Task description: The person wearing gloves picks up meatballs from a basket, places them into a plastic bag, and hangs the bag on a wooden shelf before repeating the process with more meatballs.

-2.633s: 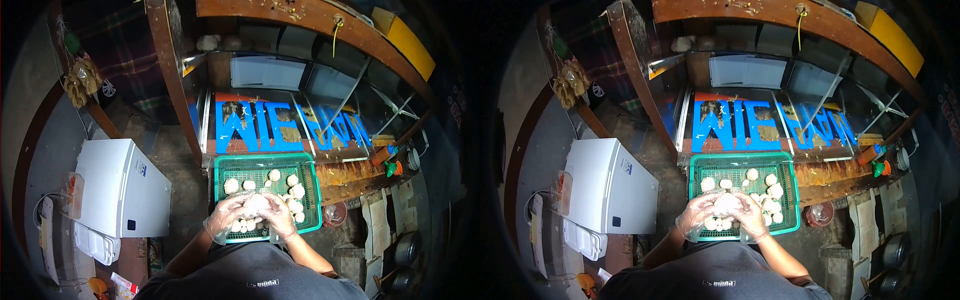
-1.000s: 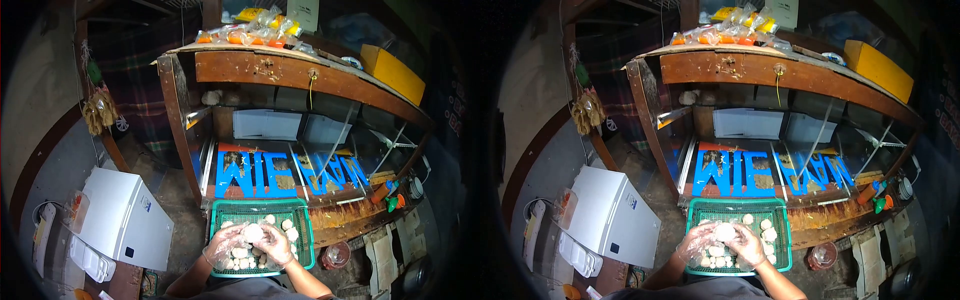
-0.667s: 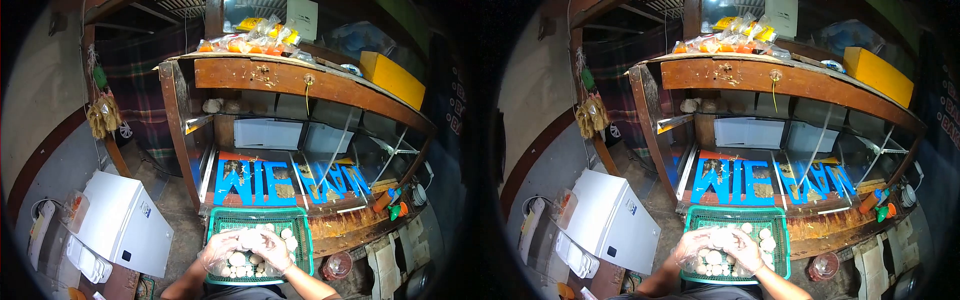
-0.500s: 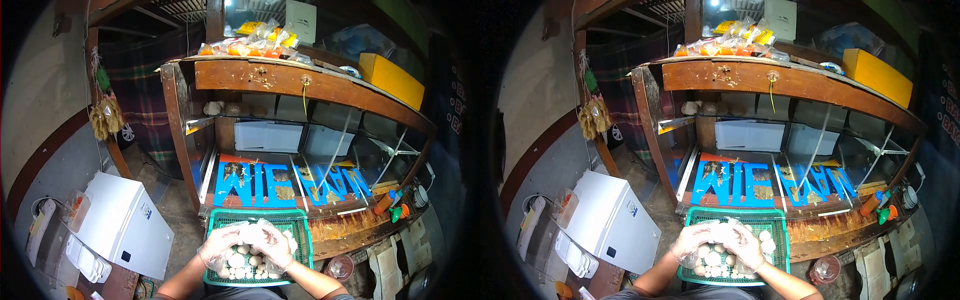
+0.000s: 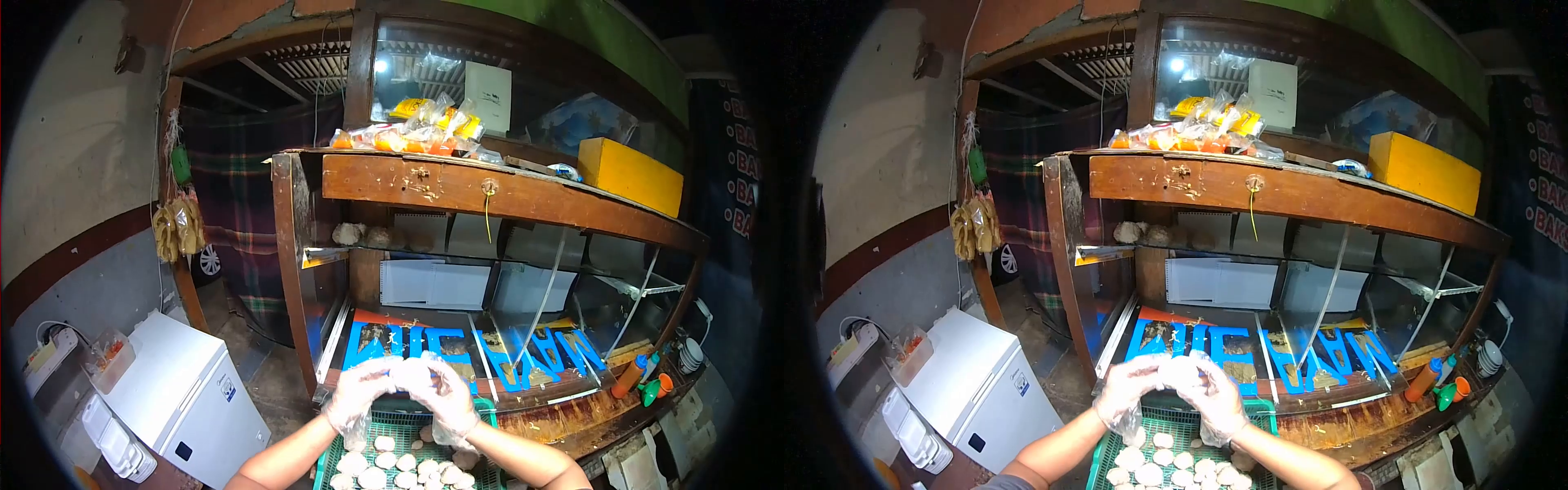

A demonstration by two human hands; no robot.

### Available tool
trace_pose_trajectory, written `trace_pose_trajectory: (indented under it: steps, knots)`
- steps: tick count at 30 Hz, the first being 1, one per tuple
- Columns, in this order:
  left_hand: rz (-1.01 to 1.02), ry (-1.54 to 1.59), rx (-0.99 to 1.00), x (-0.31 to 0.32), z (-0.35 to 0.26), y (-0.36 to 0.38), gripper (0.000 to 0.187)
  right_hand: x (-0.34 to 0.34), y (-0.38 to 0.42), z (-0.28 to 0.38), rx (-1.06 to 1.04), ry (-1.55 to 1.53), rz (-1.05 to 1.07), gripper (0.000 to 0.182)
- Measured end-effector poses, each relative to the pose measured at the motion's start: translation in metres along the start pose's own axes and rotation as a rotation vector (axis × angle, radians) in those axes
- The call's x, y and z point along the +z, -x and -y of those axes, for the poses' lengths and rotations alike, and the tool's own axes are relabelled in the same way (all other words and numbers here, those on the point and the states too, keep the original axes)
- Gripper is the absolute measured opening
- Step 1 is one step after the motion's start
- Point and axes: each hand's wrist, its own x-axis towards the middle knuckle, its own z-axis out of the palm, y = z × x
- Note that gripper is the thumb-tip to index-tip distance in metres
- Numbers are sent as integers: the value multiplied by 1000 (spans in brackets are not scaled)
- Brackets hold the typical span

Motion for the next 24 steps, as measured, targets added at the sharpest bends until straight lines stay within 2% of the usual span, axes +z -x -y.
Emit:
trace_pose_trajectory:
  steps: [4,6,7,8,12,14,16,20,22,24]
  knots:
    - [36,35,89,-2,-17,-43,44,2,-44,22,39,-147,-51,51]
    - [26,-61,172,-1,-24,-63,44,-5,-68,18,-60,-63,-47,49]
    - [23,-94,199,-3,-24,-74,44,-7,-76,26,-9,-132,-33,48]
    - [19,-128,222,-5,-25,-84,44,-16,-92,6,-121,-21,-54,48]
    - [-12,-288,383,-5,-32,-117,42,-18,-122,16,-195,-46,-80,49]
    - [-21,-284,385,-7,-33,-130,42,-20,-134,15,-215,-72,-92,49]
    - [-36,-387,497,-9,-35,-140,43,-23,-146,11,-299,45,-109,50]
    - [-47,-282,536,-15,-23,-160,43,-23,-163,8,-283,-61,-82,48]
    - [-67,-271,529,-13,-20,-169,40,-25,-179,-5,-225,-39,-154,47]
    - [-224,-404,544,-14,-20,-185,37,-26,-199,-14,-215,27,-200,48]
